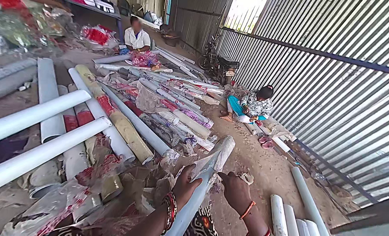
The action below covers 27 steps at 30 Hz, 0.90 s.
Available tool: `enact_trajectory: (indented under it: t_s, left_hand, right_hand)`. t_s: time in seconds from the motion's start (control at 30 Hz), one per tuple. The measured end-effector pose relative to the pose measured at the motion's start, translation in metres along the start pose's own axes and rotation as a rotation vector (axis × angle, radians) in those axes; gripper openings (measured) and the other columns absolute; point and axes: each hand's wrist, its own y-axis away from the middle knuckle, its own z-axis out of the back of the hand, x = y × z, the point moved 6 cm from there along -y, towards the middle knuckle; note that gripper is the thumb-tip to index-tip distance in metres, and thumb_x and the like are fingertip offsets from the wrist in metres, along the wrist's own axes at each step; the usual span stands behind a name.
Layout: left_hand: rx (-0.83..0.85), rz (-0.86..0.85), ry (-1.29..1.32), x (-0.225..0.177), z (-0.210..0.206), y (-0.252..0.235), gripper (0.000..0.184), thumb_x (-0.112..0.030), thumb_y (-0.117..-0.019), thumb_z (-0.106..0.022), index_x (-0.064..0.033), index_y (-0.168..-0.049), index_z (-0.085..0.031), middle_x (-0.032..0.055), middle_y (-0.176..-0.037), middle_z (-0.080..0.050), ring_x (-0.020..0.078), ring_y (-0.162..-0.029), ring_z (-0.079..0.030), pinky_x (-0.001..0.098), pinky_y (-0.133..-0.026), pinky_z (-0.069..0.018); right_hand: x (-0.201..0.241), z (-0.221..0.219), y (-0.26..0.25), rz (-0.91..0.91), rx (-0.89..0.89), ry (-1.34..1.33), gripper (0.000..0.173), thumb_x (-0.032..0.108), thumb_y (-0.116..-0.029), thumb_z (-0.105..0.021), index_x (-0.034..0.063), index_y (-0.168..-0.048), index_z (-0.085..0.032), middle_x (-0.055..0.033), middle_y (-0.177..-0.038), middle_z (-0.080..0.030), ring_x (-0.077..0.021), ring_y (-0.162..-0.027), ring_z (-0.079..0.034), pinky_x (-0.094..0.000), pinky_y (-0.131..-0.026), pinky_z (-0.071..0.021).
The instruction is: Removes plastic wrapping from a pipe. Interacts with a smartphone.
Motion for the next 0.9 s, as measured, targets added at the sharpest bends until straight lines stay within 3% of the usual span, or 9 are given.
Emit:
enact_trajectory:
  t_s: [0.2, 0.47, 0.7, 0.9]
  left_hand:
    - [0.017, -0.008, -0.022, -0.005, -0.006, 0.004, 0.064, -0.002, -0.0926, -0.069, 0.0085, -0.149, -0.041, 0.0277, -0.157, -0.038, 0.0327, -0.138, -0.049, 0.04, -0.11, -0.0454]
    - [0.01, -0.029, -0.056, -0.004, -0.003, 0.005, 0.064, -0.002, -0.0922, -0.069, 0.009, -0.149, -0.041, 0.0289, -0.157, -0.037, 0.0347, -0.14, -0.046, 0.0418, -0.112, -0.0436]
    - [-0.002, -0.022, -0.056, -0.005, 0.002, 0.003, 0.063, -0.004, -0.0925, -0.069, 0.0087, -0.148, -0.043, 0.0285, -0.156, -0.039, 0.0336, -0.139, -0.048, 0.0406, -0.111, -0.0448]
    - [-0.01, 0.006, -0.033, -0.003, 0.001, 0.002, 0.063, -0.002, -0.0926, -0.069, 0.0086, -0.149, -0.042, 0.0288, -0.156, -0.038, 0.0345, -0.138, -0.048, 0.041, -0.11, -0.0453]
  right_hand:
    - [0.005, 0.006, -0.001, -0.075, 0.064, 0.037, 0.045, 0.019, -0.1068, -0.047, 0.0255, -0.151, -0.052, -0.0225, -0.136, -0.06, -0.0423, -0.118, -0.064, -0.0581, -0.093, -0.0519]
    - [0.01, 0.003, -0.017, -0.03, 0.079, 0.056, 0.045, 0.017, -0.1063, -0.047, 0.0224, -0.15, -0.052, -0.0239, -0.138, -0.059, -0.0435, -0.119, -0.062, -0.06, -0.094, -0.0504]
    - [-0.01, 0.018, -0.029, 0.053, -0.012, 0.002, 0.042, 0.018, -0.1071, -0.046, 0.0262, -0.147, -0.057, -0.0217, -0.134, -0.063, -0.0425, -0.117, -0.064, -0.0613, -0.094, -0.0499]
    - [-0.008, 0.011, -0.018, 0.06, 0.034, 0.033, 0.042, 0.018, -0.1063, -0.048, 0.0273, -0.146, -0.058, -0.0223, -0.133, -0.062, -0.0427, -0.117, -0.064, -0.061, -0.094, -0.0498]
